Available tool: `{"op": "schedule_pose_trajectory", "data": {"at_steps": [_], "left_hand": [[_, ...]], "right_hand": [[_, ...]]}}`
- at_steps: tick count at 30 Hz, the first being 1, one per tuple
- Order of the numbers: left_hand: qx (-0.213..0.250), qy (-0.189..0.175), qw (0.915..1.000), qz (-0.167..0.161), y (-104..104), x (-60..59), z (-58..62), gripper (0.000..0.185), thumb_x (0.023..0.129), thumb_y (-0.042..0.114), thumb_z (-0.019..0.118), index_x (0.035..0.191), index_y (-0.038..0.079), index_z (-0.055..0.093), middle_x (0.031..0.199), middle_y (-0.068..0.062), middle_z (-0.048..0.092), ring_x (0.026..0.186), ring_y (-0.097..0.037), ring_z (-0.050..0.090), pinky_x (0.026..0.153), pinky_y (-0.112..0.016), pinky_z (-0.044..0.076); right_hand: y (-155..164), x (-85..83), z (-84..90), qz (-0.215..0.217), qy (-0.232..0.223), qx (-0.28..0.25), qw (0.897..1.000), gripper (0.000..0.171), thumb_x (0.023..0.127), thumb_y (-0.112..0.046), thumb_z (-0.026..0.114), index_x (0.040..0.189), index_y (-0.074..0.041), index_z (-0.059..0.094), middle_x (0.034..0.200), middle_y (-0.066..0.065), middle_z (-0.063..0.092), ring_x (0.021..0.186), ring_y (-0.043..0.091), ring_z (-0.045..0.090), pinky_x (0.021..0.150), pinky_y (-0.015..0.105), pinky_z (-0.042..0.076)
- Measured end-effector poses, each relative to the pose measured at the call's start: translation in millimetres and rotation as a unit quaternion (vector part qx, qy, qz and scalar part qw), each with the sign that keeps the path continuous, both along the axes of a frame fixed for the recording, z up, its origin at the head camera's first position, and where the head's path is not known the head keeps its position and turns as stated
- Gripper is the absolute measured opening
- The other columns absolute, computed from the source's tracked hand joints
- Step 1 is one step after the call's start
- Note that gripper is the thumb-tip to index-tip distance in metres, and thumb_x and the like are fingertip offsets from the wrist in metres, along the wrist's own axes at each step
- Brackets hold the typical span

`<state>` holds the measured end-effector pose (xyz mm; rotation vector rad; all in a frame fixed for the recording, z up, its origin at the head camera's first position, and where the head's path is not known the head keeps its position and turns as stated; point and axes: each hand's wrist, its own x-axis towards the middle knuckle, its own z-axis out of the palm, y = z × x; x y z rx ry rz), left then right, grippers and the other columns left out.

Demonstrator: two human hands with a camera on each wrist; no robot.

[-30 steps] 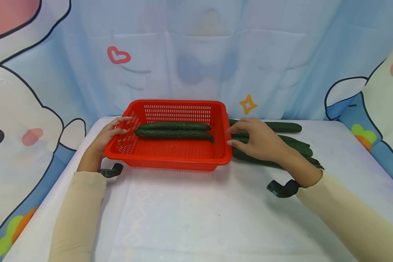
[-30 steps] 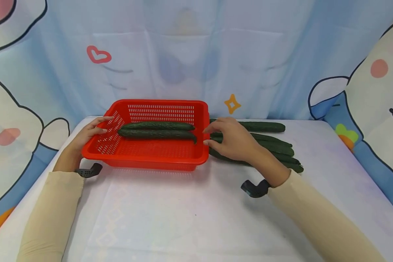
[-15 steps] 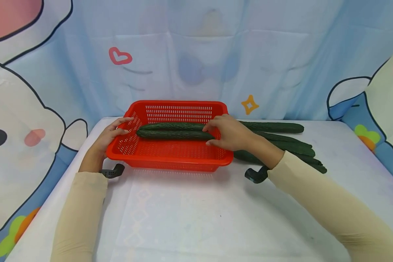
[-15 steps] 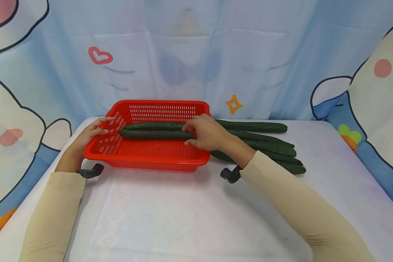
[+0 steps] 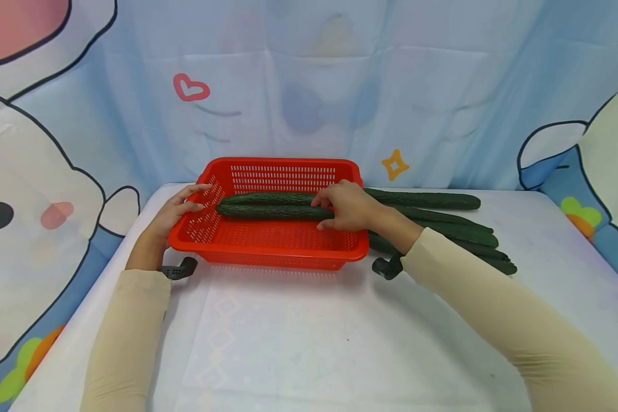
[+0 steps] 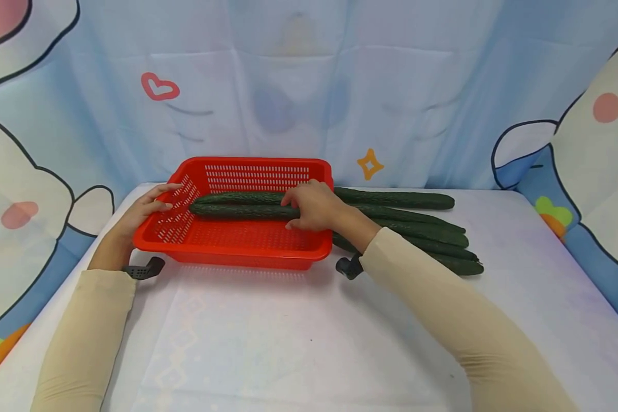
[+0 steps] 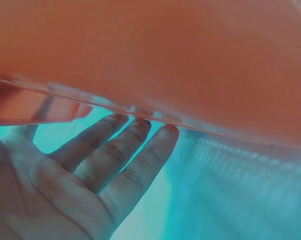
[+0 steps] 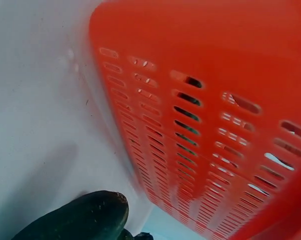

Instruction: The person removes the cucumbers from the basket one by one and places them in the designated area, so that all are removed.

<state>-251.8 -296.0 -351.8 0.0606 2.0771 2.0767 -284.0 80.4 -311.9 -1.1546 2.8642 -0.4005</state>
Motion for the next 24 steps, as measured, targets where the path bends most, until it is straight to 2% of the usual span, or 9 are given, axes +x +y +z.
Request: {"op": "schedule_pose_trajectory", "data": {"at_steps": [2, 11, 17, 24], "left_hand": [[0.0, -0.001, 1.0, -0.002, 0, -0.5, -0.5, 0.046, 0.093, 0.014, 0.048, 0.137, 0.027, 0.04, 0.141, -0.007, 0.033, 0.115, -0.032, 0.049, 0.085, -0.037, 0.053], [-0.017, 0.008, 0.9998, -0.004, -1, 0.0, -1.5, 0.048, 0.093, 0.014, 0.049, 0.138, 0.027, 0.038, 0.142, -0.005, 0.032, 0.12, -0.033, 0.045, 0.085, -0.038, 0.052], [-0.016, 0.012, 0.9998, -0.004, -1, 0.2, -0.8, 0.048, 0.093, 0.014, 0.048, 0.138, 0.026, 0.037, 0.142, -0.006, 0.032, 0.119, -0.034, 0.045, 0.084, -0.038, 0.052], [-0.013, 0.003, 0.9999, -0.004, 0, 0.0, 0.0, 0.047, 0.094, 0.014, 0.047, 0.138, 0.028, 0.038, 0.142, -0.006, 0.031, 0.12, -0.032, 0.044, 0.084, -0.037, 0.053]], "right_hand": [[-2, -2.1, -2.2, -0.008, 0.001, 0.014, 1.0, 0.047, 0.075, -0.033, 0.074, 0.117, -0.015, 0.061, 0.107, 0.005, 0.064, 0.098, 0.018, 0.054, 0.091, 0.041, 0.041], [-16, -11.9, -7.8, -0.057, 0.023, 0.096, 0.993, 0.053, 0.075, -0.04, 0.073, 0.121, -0.02, 0.058, 0.107, 0.001, 0.065, 0.102, 0.021, 0.054, 0.085, 0.042, 0.04], [-23, -12.5, -9.1, -0.086, 0.033, 0.172, 0.981, 0.06, 0.074, -0.042, 0.072, 0.126, -0.019, 0.055, 0.116, 0.001, 0.063, 0.105, 0.022, 0.056, 0.091, 0.045, 0.04], [-28, -9.5, -11.9, -0.077, 0.039, 0.254, 0.963, 0.068, 0.073, -0.042, 0.073, 0.132, -0.018, 0.05, 0.115, 0.002, 0.063, 0.106, 0.02, 0.057, 0.098, 0.047, 0.041]]}}
